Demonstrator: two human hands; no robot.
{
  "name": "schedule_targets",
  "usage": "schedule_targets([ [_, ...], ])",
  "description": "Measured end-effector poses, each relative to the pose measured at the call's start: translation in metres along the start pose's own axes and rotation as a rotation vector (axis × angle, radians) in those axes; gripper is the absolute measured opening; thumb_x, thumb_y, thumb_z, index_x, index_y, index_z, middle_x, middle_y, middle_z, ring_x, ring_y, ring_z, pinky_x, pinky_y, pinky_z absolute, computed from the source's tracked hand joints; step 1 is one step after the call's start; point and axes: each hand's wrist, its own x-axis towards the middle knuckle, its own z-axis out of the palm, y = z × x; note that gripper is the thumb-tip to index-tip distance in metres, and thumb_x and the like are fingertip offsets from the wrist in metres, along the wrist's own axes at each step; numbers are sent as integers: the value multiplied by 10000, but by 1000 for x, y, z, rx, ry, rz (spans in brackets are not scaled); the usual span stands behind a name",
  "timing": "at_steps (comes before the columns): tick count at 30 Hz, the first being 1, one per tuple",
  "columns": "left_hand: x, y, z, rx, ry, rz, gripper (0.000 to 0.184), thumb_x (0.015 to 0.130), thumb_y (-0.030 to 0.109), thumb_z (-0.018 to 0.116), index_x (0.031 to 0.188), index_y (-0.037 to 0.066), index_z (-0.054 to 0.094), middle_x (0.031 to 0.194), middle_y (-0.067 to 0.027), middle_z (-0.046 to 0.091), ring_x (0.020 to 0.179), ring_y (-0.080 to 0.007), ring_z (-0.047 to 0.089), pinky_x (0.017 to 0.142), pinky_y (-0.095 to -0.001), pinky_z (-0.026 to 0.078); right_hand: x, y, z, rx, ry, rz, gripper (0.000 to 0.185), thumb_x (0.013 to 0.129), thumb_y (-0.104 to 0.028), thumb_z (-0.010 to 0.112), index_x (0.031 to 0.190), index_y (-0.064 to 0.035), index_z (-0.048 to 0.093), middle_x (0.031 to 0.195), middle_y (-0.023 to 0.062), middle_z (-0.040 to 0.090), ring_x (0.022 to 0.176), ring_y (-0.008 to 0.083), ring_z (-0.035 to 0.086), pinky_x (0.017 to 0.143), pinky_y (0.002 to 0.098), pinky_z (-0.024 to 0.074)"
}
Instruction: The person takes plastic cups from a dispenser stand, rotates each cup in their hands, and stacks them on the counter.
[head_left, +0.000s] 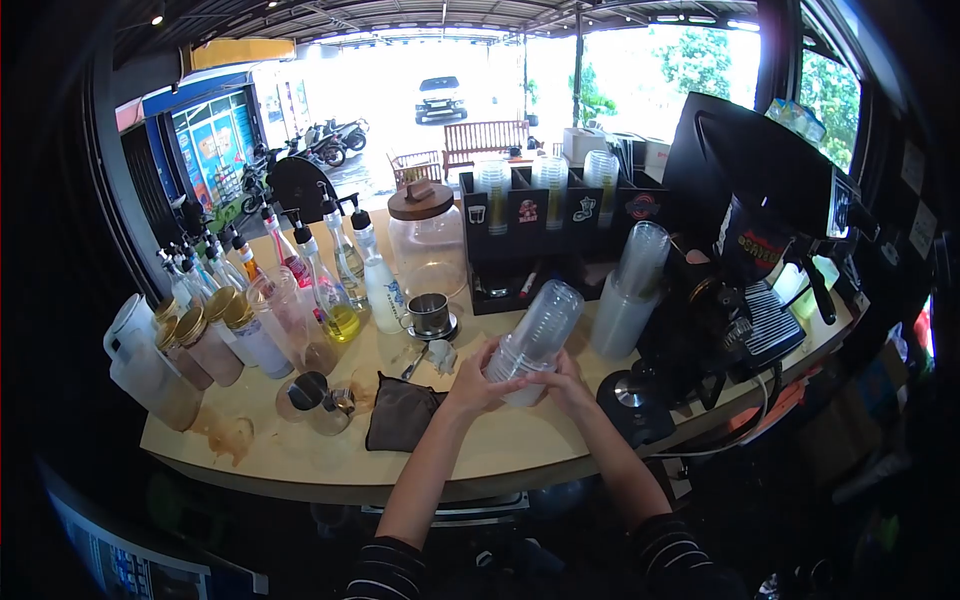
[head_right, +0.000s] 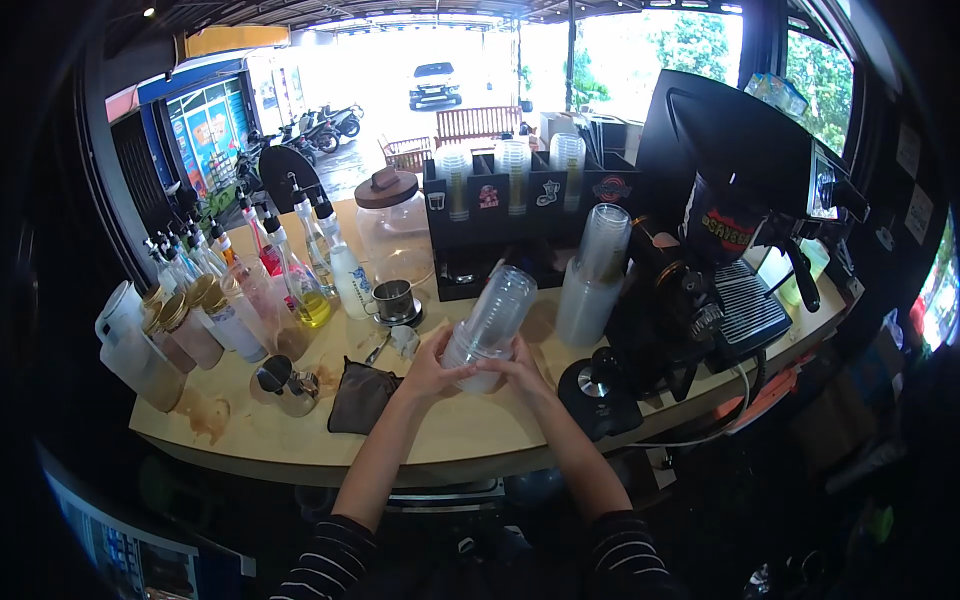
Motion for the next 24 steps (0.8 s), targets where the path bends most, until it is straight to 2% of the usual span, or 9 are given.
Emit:
schedule_targets([
  [5, -8, 18, 5, 364, 121, -68, 788, 593, 203, 821, 1237, -26, 428, 1151, -132, 535, 1067, -212, 527, 899, -349, 450, 22, -24, 19, -341, 24, -225, 858, 578, -138, 814, 1266, -22, 315, 1176, 103, 477, 1097, 223, 494, 970, 351, 368],
  [10, -3, 0, 7, 272, 96, -23, 772, 595, 183, 826, 1212, -44, 421, 1117, -151, 552, 1030, -230, 560, 893, -334, 459, 30, -63, 40, -713, 79, -517, 907, 546, -177, 829, 1275, -25, 311, 1212, 130, 421, 1180, 264, 412, 982, 378, 349],
  [14, -6, 3, 8, 140, 100, 13, 703, 717, 168, 746, 1268, -19, 352, 1217, -155, 478, 1131, -225, 492, 897, -346, 449, 9, -94, 62, -984, 85, -729, 875, 577, -145, 794, 1298, -37, 310, 1290, 179, 331, 1207, 328, 364, 994, 400, 339],
  [16, 1, 11, -6, 449, 444, 150, 650, 789, 243, 681, 1279, -7, 334, 1246, -155, 448, 1142, -206, 471, 891, -344, 450, 6, -102, 61, -1150, 103, -819, 847, 585, -94, 757, 1306, -46, 314, 1327, 193, 309, 1202, 361, 363, 1001, 416, 335],
  [17, 1, 14, -9, 235, 559, 208, 666, 818, 326, 640, 1299, 18, 300, 1222, -152, 455, 1112, -197, 485, 830, -323, 477, 8, -105, 58, -1145, 98, -828, 847, 585, -94, 757, 1306, -46, 314, 1327, 193, 309, 1202, 361, 363, 1001, 416, 335],
  [18, -3, 34, -5, 241, 565, 211, 666, 818, 326, 640, 1299, 18, 300, 1222, -152, 455, 1112, -197, 485, 830, -323, 477, 9, -106, 55, -1236, 111, -883, 843, 586, -68, 739, 1312, -53, 311, 1345, 195, 292, 1196, 372, 367, 1003, 421, 333],
  [20, -15, 94, 8, -247, 456, 310, 716, 804, 372, 649, 1316, 42, 274, 1173, -140, 474, 1070, -200, 506, 750, -293, 501, 10, -106, 53, -1315, 104, -932, 841, 586, -42, 721, 1319, -61, 309, 1362, 198, 276, 1189, 382, 371, 1005, 427, 331],
  [22, -19, 125, 17, -173, 451, 325, 699, 785, 327, 682, 1297, 48, 297, 1136, -119, 479, 998, -191, 540, 690, -254, 512, 10, -103, 59, -1508, 27, -1000, 852, 583, -14, 701, 1334, -64, 301, 1364, 201, 278, 1166, 394, 387, 983, 436, 359],
  [24, -22, 142, 18, 112, 456, 90, 656, 775, 245, 699, 1268, 43, 316, 1139, -104, 472, 940, -176, 562, 694, -257, 525, 2, -100, 77, -1397, -39, -980, 845, 601, -11, 702, 1339, -57, 293, 1362, 199, 285, 1161, 371, 401, 960, 425, 382],
])
